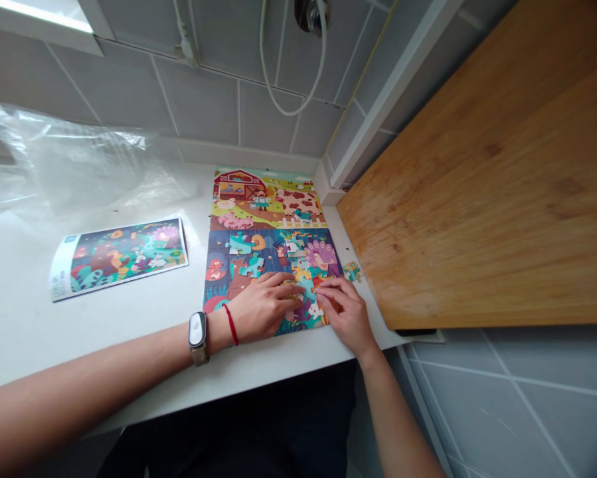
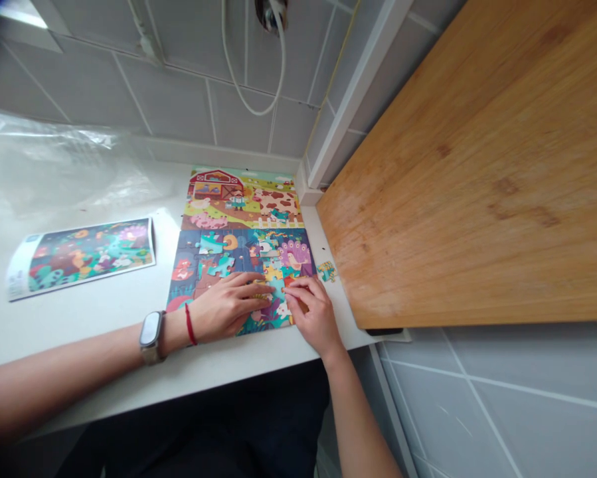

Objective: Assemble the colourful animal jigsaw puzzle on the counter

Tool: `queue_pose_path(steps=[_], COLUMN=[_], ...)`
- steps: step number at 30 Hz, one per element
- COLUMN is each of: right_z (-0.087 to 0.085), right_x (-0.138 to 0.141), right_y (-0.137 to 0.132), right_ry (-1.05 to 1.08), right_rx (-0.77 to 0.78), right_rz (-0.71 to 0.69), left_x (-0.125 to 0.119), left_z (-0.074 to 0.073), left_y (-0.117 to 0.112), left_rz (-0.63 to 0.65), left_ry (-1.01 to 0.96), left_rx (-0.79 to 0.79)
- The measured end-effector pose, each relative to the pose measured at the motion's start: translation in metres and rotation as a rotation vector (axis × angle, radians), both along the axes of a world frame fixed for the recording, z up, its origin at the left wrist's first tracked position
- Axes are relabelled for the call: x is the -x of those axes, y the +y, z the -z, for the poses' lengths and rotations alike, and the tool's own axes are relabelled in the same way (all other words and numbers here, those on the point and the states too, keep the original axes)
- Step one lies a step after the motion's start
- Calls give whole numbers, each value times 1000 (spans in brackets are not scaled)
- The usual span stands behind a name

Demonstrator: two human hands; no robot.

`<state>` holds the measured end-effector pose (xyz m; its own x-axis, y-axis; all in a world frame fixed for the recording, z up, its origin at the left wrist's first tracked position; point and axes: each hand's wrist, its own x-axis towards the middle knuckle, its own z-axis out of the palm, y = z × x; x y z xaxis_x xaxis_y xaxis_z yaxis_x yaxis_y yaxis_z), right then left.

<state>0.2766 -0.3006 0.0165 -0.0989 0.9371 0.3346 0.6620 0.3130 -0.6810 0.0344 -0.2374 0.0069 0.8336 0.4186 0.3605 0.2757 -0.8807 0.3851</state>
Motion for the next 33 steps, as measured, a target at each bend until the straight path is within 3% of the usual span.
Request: queue_pose_path(steps=[6, 12, 16, 22, 27, 33], right_z=[-10, -12, -13, -12, -10, -6], right_x=[1, 1, 0, -1, -1, -1], right_y=[-2, -3, -5, -7, -7, -4], right_ry=[-27, 77, 139, 161, 159, 143], right_rx=[-6, -10, -1, 20, 31, -4], right_rz=[-130, -31, 11, -10, -4, 17], left_x=[1, 18, 36, 75, 99, 101], left_z=[-2, -14, -19, -25, -18, -6], left_y=[1, 17, 22, 11, -8, -8], left_rz=[-15, -324, -407, -407, -431, -519], left_ry=[-131, -478, -468, -494, -425, -337], left_rx=[23, 223, 246, 62, 8, 10])
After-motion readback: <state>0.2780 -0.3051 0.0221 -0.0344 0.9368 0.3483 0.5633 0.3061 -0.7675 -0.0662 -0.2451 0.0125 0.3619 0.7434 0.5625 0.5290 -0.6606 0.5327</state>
